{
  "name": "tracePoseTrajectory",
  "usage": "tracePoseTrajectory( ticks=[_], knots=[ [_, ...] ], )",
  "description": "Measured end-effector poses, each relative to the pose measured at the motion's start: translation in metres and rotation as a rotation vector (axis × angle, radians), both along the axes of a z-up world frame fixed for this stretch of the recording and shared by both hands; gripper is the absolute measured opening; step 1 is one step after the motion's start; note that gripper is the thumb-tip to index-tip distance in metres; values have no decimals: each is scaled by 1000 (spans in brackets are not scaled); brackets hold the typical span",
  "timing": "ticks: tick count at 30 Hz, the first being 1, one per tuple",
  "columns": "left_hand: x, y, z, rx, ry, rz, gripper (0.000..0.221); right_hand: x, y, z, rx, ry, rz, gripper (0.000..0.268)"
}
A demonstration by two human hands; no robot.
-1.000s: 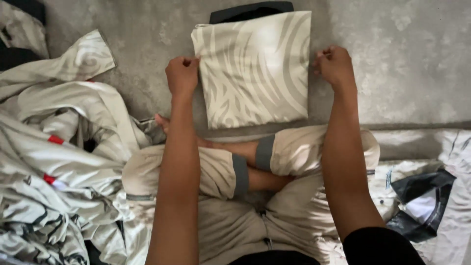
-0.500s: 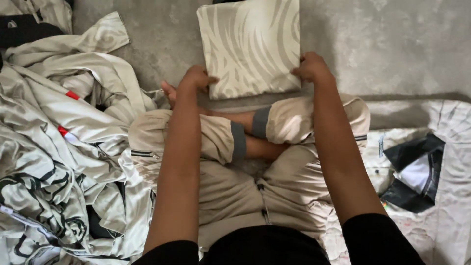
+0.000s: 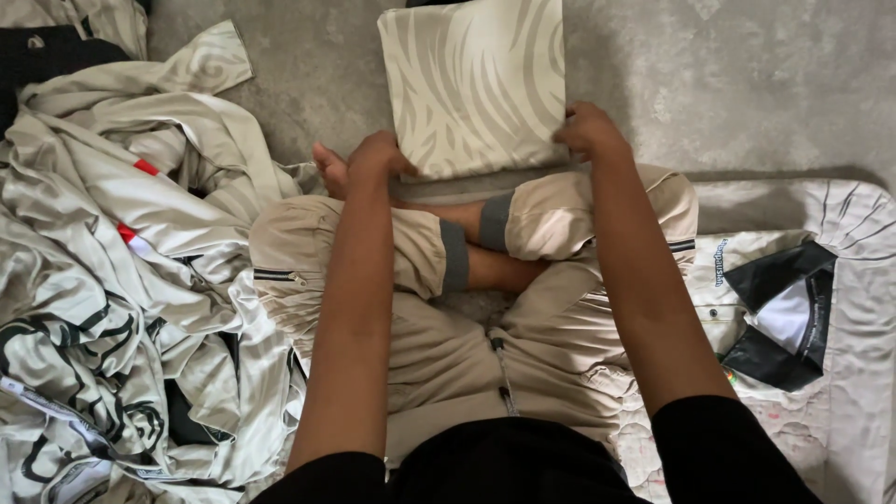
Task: Folding a pile of jerseys while sitting on the floor
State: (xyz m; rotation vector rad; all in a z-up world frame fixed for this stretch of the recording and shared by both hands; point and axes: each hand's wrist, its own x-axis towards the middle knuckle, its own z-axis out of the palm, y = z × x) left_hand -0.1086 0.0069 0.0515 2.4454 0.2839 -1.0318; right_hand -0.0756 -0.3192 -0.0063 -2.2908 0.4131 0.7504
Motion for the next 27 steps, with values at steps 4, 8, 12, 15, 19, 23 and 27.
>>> tracePoseTrajectory(
  ticks=[4,8,12,15,19,23,27],
  knots=[
    [4,5,-36,69,-23,4,77,-4,4,4,-17,-26,49,63],
    [0,-2,5,-32,-29,120,104,-4,7,11,-4,-128,124,55],
    [0,-3,-17,-196,-124,278,82,-6,16,20,33,-103,64,50],
    [16,8,-80,-202,-188,321,77,6,7,-9,11,-69,94,55],
    [24,10,-108,-242,-190,365,68,-7,23,26,172,27,-47,57],
    [10,0,-54,-381,-154,452,72,-6,22,28,238,29,-71,62],
    [13,1,-67,-402,-173,529,76,-8,25,32,301,-22,-142,63]
  ],
)
